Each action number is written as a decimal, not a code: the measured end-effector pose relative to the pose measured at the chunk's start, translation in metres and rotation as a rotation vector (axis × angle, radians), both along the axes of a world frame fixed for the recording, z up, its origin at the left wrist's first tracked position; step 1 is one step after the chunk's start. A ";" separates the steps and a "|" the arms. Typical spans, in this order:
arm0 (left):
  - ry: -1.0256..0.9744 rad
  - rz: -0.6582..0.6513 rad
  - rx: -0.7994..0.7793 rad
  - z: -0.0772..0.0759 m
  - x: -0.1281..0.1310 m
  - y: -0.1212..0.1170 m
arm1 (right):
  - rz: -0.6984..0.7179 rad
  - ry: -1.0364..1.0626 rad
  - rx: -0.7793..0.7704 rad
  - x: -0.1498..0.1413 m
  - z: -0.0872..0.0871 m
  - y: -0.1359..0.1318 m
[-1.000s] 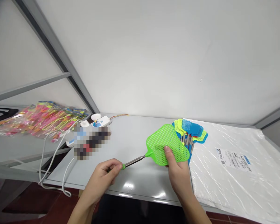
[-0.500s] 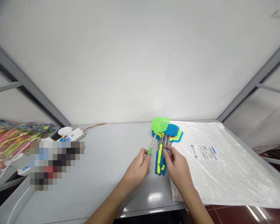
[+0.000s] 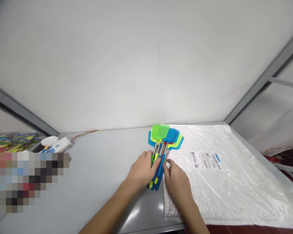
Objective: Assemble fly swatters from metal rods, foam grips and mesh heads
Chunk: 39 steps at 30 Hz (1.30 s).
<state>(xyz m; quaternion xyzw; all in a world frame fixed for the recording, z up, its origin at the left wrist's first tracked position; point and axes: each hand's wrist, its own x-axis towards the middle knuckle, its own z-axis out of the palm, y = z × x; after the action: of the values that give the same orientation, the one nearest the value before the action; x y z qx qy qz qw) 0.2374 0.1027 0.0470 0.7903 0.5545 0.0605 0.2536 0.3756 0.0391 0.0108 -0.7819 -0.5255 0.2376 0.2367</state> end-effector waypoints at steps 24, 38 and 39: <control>0.207 -0.018 0.005 -0.003 0.029 0.019 | 0.342 -0.265 -0.043 0.012 -0.009 -0.003; 0.203 -0.146 0.066 -0.004 -0.123 0.031 | 0.159 -0.261 -0.110 0.013 -0.025 -0.007; 0.210 -0.155 0.071 -0.003 -0.147 0.035 | 0.152 -0.269 -0.114 0.013 -0.026 -0.007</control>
<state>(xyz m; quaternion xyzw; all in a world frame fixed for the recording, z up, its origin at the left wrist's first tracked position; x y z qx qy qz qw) 0.0908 0.1378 0.0443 0.8411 0.5130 -0.0230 0.1700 0.3885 0.0325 -0.0155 -0.7768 -0.5958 0.1775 0.1007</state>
